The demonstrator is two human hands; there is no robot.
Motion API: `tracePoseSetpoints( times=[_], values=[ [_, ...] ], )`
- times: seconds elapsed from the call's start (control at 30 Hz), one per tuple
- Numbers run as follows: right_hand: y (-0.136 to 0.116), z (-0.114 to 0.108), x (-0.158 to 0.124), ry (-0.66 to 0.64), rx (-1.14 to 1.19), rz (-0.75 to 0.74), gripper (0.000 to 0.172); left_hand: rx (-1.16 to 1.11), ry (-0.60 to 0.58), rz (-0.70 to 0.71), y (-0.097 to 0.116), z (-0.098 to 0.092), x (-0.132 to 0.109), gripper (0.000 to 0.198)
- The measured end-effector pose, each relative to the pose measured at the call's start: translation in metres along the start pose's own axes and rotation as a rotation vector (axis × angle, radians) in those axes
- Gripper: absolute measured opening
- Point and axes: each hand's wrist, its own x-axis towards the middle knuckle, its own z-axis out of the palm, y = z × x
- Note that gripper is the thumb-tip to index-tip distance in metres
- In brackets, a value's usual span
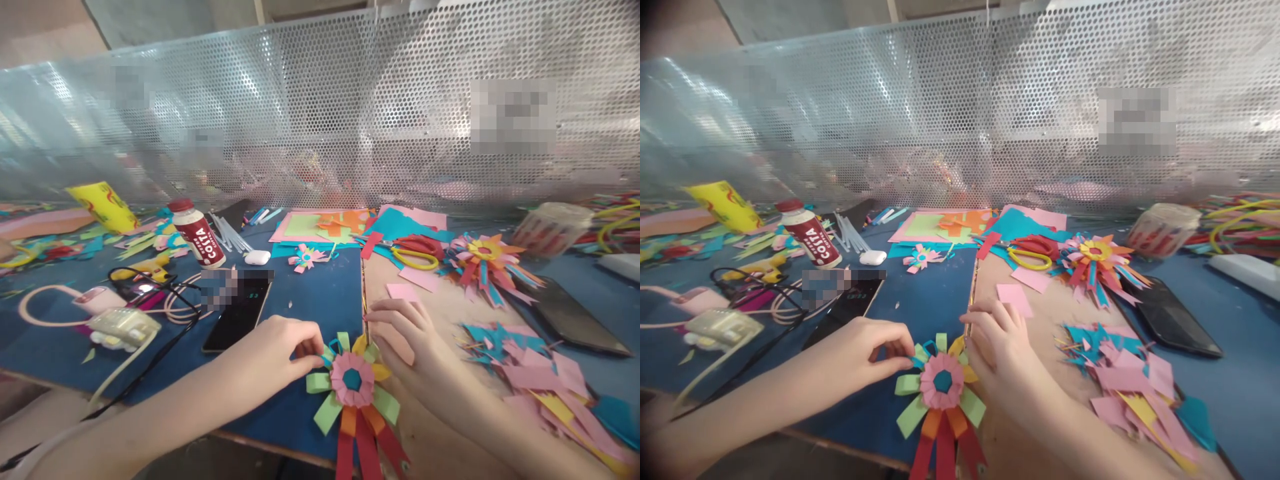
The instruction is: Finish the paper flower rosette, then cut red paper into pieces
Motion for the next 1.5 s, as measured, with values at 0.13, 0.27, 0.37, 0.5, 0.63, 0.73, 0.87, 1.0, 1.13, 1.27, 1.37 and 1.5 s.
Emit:
tracePoseSetpoints(
  times=[0.13, 0.27, 0.37, 0.5, 0.63, 0.73, 0.87, 1.0, 1.13, 1.27, 1.37, 1.5],
  values=[
    [-0.0003, 0.0004, -0.0009, -0.006, 0.018, -0.007, 0.024, 0.042, -0.005, 0.009, -0.0005, 0.0020, -0.0002, 0.008],
    [0.0006, 0.0018, -0.0023, -0.012, 0.016, 0.005, 0.025, 0.029, -0.021, 0.011, -0.0021, 0.0032, -0.0001, 0.009],
    [0.0006, 0.0017, -0.0027, -0.020, 0.015, 0.007, 0.023, 0.012, -0.022, -0.003, -0.0024, 0.0022, 0.0014, 0.009],
    [0.0002, 0.0012, -0.0033, -0.033, 0.012, 0.029, 0.023, 0.012, -0.023, -0.004, -0.0021, 0.0010, 0.0029, 0.009],
    [-0.0002, 0.0009, -0.0038, -0.043, 0.024, 0.040, 0.024, 0.015, -0.020, -0.015, -0.0017, 0.0022, 0.0020, 0.009],
    [-0.0005, 0.0006, -0.0039, -0.050, 0.034, 0.048, 0.024, 0.009, -0.027, -0.033, -0.0023, 0.0029, 0.0013, 0.009],
    [-0.0005, 0.0007, -0.0044, -0.053, 0.036, 0.049, 0.025, 0.017, 0.001, -0.037, -0.0034, 0.0027, 0.0014, 0.009],
    [-0.0007, 0.0011, -0.0055, -0.074, 0.033, 0.055, 0.023, 0.011, -0.009, -0.033, -0.0024, 0.0037, 0.0022, 0.009],
    [-0.0001, 0.0018, -0.0064, -0.064, 0.034, 0.049, 0.022, -0.014, -0.019, -0.035, -0.0011, 0.0052, 0.0026, 0.010],
    [0.0003, 0.0020, -0.0060, -0.050, 0.025, 0.035, 0.021, -0.036, -0.022, -0.037, -0.0017, 0.0058, 0.0022, 0.010],
    [-0.0007, 0.0011, -0.0051, -0.044, 0.007, 0.033, 0.021, -0.054, -0.022, -0.034, -0.0038, 0.0066, 0.0025, 0.010],
    [-0.0016, 0.0002, -0.0044, -0.042, -0.007, 0.022, 0.021, -0.072, -0.032, -0.030, -0.0071, 0.0102, 0.0031, 0.009]
  ],
)
